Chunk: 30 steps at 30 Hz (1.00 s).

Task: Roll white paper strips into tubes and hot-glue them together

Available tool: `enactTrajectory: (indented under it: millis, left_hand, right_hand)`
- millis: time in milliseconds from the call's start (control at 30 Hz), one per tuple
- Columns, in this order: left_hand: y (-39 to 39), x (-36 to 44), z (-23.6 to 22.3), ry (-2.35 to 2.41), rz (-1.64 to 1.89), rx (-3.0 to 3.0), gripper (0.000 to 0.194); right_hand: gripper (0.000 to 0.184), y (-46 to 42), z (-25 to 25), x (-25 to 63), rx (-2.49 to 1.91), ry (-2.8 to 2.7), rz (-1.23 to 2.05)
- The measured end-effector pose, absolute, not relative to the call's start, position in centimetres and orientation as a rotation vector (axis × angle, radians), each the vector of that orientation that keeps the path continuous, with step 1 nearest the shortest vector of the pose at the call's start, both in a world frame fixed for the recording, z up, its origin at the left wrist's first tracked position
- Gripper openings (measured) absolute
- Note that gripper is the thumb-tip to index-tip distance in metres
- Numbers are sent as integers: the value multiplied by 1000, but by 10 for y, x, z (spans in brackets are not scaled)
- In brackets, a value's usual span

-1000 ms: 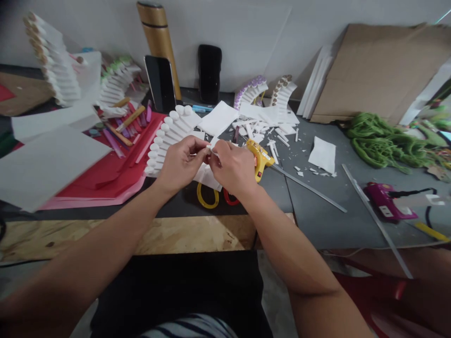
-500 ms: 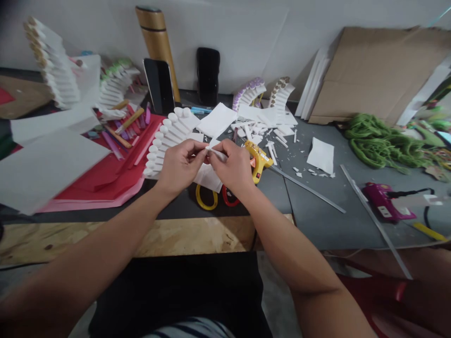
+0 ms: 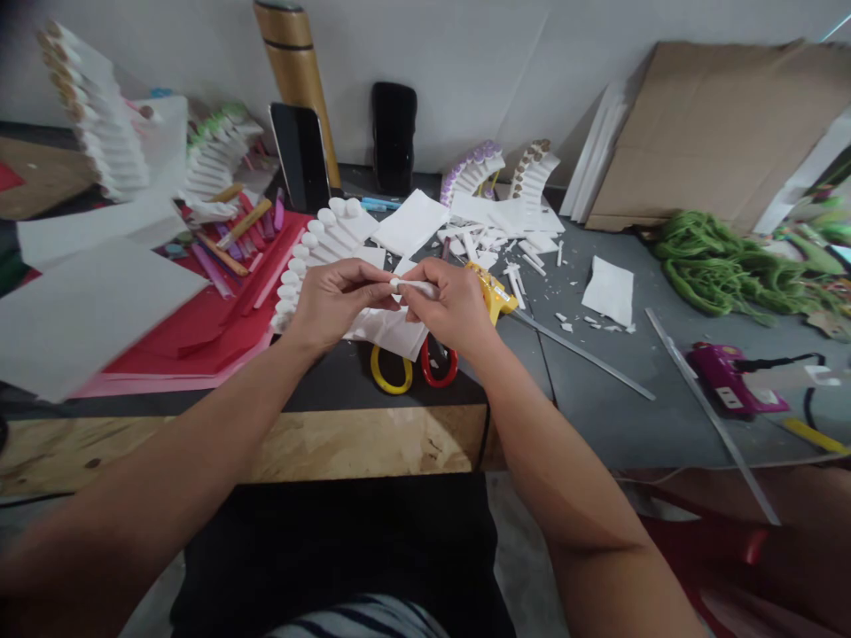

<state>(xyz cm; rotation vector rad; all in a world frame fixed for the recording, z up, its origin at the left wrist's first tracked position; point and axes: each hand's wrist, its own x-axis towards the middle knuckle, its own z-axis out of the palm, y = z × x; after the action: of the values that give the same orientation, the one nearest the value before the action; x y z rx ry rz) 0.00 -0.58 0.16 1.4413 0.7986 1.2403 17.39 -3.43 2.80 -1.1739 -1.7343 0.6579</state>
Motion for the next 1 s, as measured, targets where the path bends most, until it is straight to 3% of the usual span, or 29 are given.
enactTrajectory:
  millis: [267, 767, 1000]
  left_hand:
    - [-7, 1, 1, 778, 1218, 1435, 21]
    - [-10, 6, 8, 789, 1185, 1364, 4]
    - [-2, 6, -3, 876, 1190, 1429, 2]
  right_hand:
    - [19, -30, 28, 172, -1151, -1610, 853]
    - [14, -31, 25, 175, -1085, -1637, 824]
    - [7, -33, 20, 174, -1226, -2013, 198]
